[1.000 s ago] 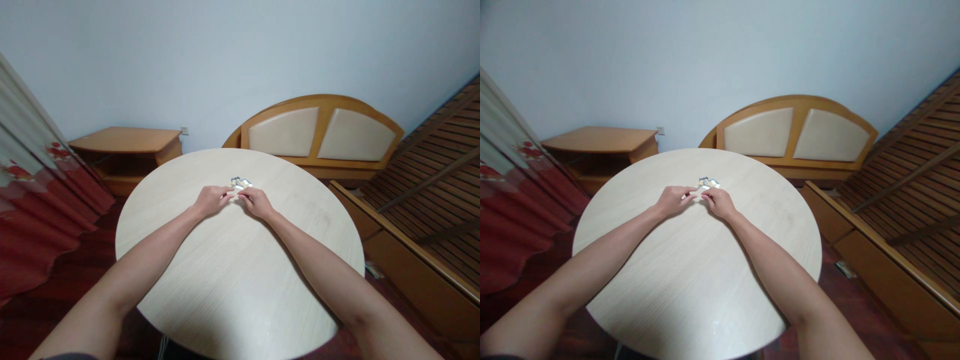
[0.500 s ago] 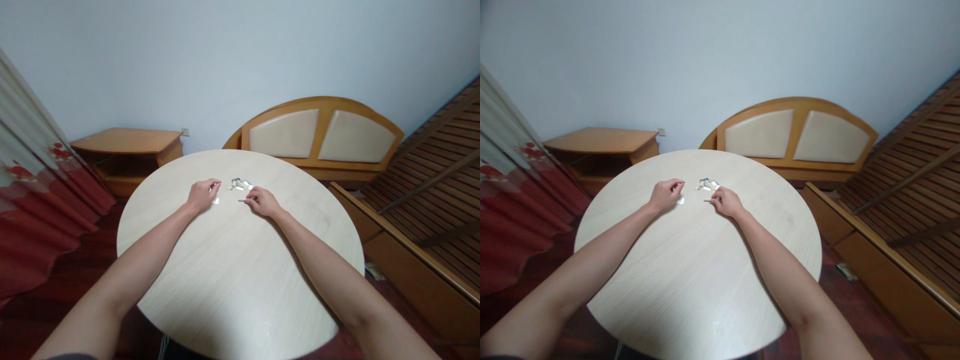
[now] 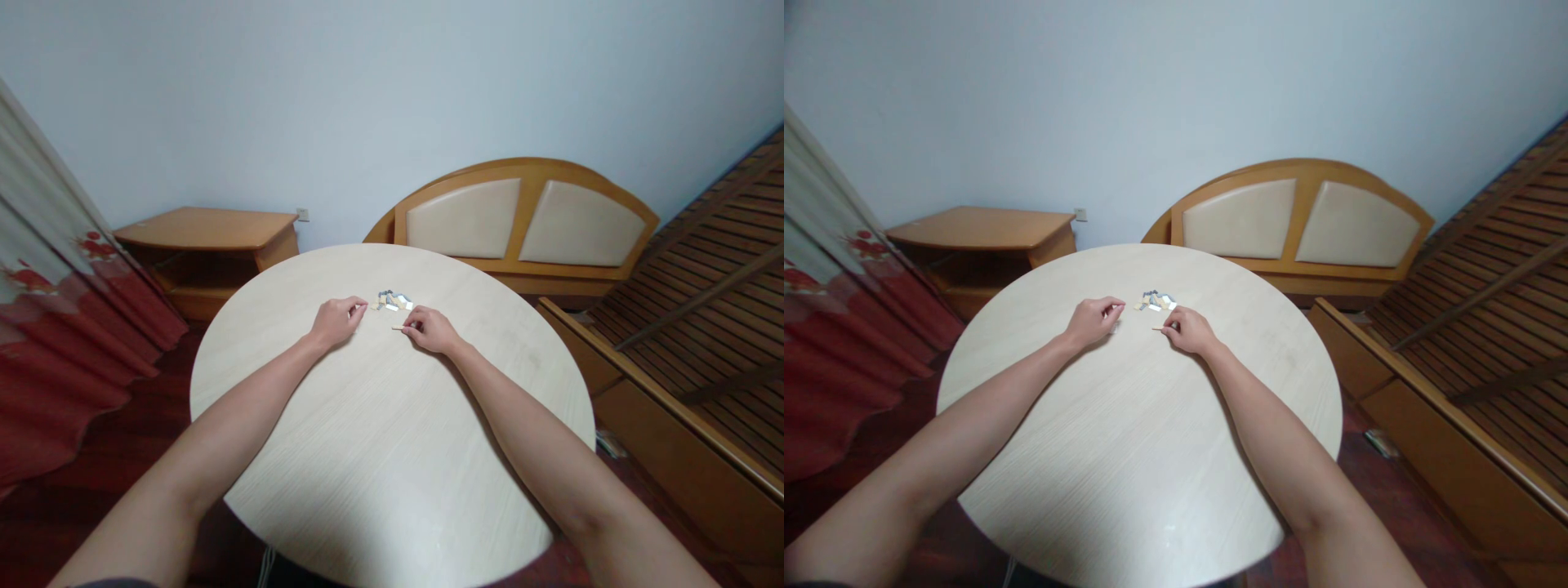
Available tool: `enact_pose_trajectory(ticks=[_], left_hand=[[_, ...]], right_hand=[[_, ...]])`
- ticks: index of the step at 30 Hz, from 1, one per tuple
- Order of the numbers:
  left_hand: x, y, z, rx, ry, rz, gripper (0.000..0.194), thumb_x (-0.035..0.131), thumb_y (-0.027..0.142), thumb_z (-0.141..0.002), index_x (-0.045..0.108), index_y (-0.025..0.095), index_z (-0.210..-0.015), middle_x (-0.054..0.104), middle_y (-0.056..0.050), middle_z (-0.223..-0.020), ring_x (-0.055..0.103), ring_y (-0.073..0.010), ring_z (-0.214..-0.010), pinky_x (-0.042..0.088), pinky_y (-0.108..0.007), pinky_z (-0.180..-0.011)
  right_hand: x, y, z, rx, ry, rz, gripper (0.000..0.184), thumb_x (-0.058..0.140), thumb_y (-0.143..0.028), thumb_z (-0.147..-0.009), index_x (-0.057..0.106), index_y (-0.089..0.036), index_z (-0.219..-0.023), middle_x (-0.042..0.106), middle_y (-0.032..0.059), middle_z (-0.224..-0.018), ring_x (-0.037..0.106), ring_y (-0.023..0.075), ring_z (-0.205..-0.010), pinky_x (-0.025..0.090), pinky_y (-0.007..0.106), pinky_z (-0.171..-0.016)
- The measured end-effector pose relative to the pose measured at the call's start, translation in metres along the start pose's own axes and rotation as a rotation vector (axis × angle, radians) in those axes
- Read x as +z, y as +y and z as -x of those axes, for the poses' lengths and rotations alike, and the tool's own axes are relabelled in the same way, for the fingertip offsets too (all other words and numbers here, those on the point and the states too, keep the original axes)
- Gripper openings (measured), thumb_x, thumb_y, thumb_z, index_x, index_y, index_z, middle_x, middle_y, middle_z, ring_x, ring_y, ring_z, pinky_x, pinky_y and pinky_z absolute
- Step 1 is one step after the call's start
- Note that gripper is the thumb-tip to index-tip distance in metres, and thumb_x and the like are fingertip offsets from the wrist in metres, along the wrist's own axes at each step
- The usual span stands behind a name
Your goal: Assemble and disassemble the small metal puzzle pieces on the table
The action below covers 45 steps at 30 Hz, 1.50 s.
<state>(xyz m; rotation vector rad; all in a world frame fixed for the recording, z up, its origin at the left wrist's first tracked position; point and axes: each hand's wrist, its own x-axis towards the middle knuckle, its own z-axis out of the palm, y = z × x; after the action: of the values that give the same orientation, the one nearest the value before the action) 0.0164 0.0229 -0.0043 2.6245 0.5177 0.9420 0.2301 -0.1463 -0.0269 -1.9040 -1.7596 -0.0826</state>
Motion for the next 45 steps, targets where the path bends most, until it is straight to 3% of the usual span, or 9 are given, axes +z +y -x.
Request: enact_pose_trajectory(ticks=[5, 9, 12, 18, 24, 36, 45], left_hand=[[0.001, 0.0, 0.0, 0.009, -0.004, -0.008, 0.028, 0.056, 0.033, -0.097, 0.079, 0.019, -0.105, 0.077, -0.006, -0.079, 0.066, -0.018, -0.067, 0.047, -0.028, -0.067], [0.002, 0.0, 0.0, 0.016, -0.005, 0.005, 0.028, 0.056, 0.033, -0.097, 0.079, 0.019, -0.104, 0.076, -0.006, -0.076, 0.065, -0.0175, -0.065, 0.047, -0.028, -0.067], [0.003, 0.001, 0.0, 0.017, -0.013, 0.006, 0.029, 0.055, 0.033, -0.097, 0.079, 0.019, -0.105, 0.074, -0.005, -0.073, 0.064, -0.0173, -0.064, 0.046, -0.028, -0.066], [0.005, 0.002, 0.0, 0.019, -0.003, -0.006, 0.027, 0.057, 0.032, -0.096, 0.08, 0.02, -0.105, 0.074, -0.005, -0.072, 0.065, -0.0176, -0.064, 0.045, -0.029, -0.066], [0.005, 0.008, -0.003, -0.06, 0.088, 0.036, 0.025, 0.06, 0.032, -0.095, 0.081, 0.019, -0.099, 0.072, -0.004, -0.069, 0.062, -0.0169, -0.062, 0.042, -0.028, -0.065], [0.002, 0.02, 0.0, -0.125, -0.048, -0.089, 0.028, 0.057, 0.031, -0.095, 0.081, 0.02, -0.105, 0.073, -0.005, -0.071, 0.064, -0.0197, -0.067, 0.043, -0.03, -0.069], [0.004, 0.017, 0.001, -0.082, -0.072, -0.051, 0.028, 0.056, 0.03, -0.094, 0.08, 0.019, -0.104, 0.074, -0.006, -0.075, 0.064, -0.0195, -0.069, 0.044, -0.03, -0.069]], right_hand=[[0.003, 0.0, -0.001, -0.02, 0.042, 0.003, 0.016, 0.067, -0.031, -0.089, 0.077, -0.019, -0.092, 0.073, 0.009, -0.098, 0.065, 0.0224, -0.09, 0.049, 0.033, -0.083], [0.012, -0.002, -0.004, -0.01, 0.079, 0.056, 0.034, 0.058, -0.036, -0.096, 0.069, -0.019, -0.123, 0.068, 0.0137, -0.131, 0.058, 0.0307, -0.122, 0.043, 0.045, -0.103], [0.017, -0.004, -0.005, 0.021, 0.026, 0.099, 0.04, 0.05, -0.034, -0.1, 0.062, -0.019, -0.135, 0.063, 0.0135, -0.141, 0.049, 0.0341, -0.135, 0.036, 0.051, -0.108], [0.009, -0.008, -0.005, 0.055, 0.054, 0.124, 0.027, 0.051, -0.029, -0.1, 0.072, -0.019, -0.114, 0.074, 0.0121, -0.117, 0.062, 0.0285, -0.112, 0.039, 0.044, -0.101], [-0.001, -0.015, -0.005, 0.182, 0.059, 0.226, 0.019, 0.059, -0.026, -0.095, 0.076, -0.018, -0.098, 0.073, 0.013, -0.101, 0.062, 0.0276, -0.099, 0.041, 0.038, -0.087], [-0.01, -0.024, -0.006, 0.475, -0.014, 0.344, 0.027, 0.054, -0.03, -0.097, 0.075, -0.015, -0.103, 0.07, 0.0153, -0.11, 0.062, 0.0262, -0.102, 0.041, 0.035, -0.088], [-0.003, -0.01, -0.007, 0.447, 0.037, 0.261, 0.013, 0.061, -0.022, -0.094, 0.072, -0.017, -0.094, 0.072, 0.0117, -0.105, 0.063, 0.0247, -0.097, 0.041, 0.033, -0.082]])
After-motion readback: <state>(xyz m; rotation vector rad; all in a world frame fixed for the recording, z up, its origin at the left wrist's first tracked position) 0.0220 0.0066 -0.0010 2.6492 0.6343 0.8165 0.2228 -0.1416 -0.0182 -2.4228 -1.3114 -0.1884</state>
